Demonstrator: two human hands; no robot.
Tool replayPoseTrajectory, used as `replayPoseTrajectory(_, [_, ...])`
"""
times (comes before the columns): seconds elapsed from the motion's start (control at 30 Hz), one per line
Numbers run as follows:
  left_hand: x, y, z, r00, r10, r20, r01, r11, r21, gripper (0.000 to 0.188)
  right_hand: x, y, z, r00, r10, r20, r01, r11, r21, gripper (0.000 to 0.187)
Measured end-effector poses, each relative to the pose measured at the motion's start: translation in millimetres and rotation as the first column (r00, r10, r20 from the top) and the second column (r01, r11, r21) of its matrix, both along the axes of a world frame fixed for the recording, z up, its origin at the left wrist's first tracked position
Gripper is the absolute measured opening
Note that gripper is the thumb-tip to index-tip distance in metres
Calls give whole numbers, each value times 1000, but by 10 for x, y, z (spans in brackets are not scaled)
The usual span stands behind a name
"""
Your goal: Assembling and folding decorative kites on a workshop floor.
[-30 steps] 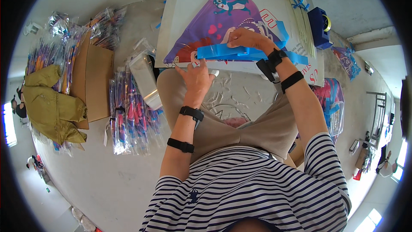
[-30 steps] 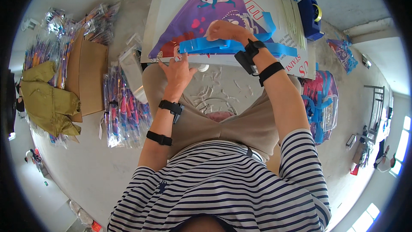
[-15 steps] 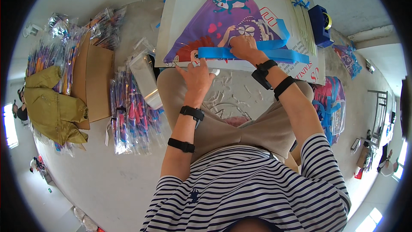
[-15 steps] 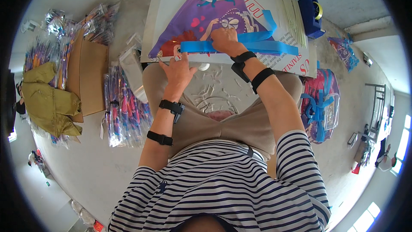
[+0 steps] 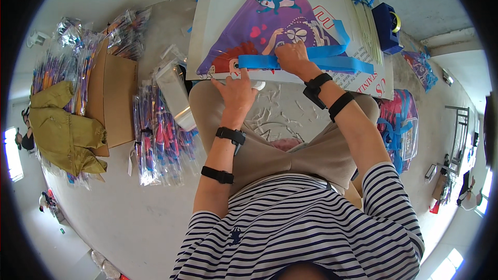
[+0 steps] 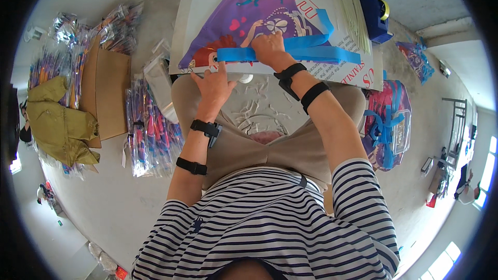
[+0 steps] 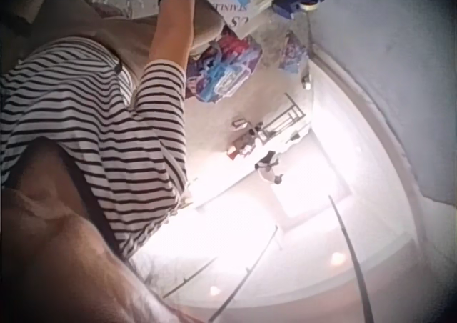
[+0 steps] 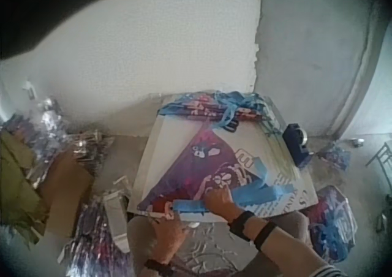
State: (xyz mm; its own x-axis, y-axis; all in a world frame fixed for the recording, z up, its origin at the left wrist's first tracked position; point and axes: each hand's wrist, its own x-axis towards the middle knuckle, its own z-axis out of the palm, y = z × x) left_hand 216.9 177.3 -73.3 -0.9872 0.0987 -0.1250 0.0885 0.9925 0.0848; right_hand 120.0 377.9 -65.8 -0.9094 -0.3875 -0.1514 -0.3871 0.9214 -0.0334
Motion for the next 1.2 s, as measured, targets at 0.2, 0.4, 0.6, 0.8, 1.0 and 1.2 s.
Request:
replayPoseTrajectory(0.2, [-27, -292, 32, 996, -47, 79, 27, 972, 234, 86, -21, -8, -13, 999, -38, -6, 38, 999, -26, 14])
replayPoseTrajectory(0.4, [-74, -440, 56, 978, -95, 184, 38, 955, 294, 89, -7, -11, 3, 999, -47, -5, 47, 998, -30, 14])
replayPoseTrajectory(0.6, [-5, -444, 103, 993, -117, 17, 108, 956, 274, 85, -2, -19, 16, 998, -66, -2, 66, 998, -25, 15])
replayPoseTrajectory(0.8, [-41, -628, 202, 973, -169, 160, 93, 914, 395, 81, 2, -19, 29, 998, -67, 14, 67, 997, -32, 15])
replayPoseTrajectory(1.0, [-127, -898, 413, 989, 97, 114, -147, 779, 610, 60, -11, -20, 16, 998, -66, 2, 66, 997, -29, 14])
replayPoseTrajectory(1.2, [-90, -180, 437, 874, -208, -440, 426, 764, 485, 39, -13, -28, 33, 998, -62, 16, 62, 998, -12, 13])
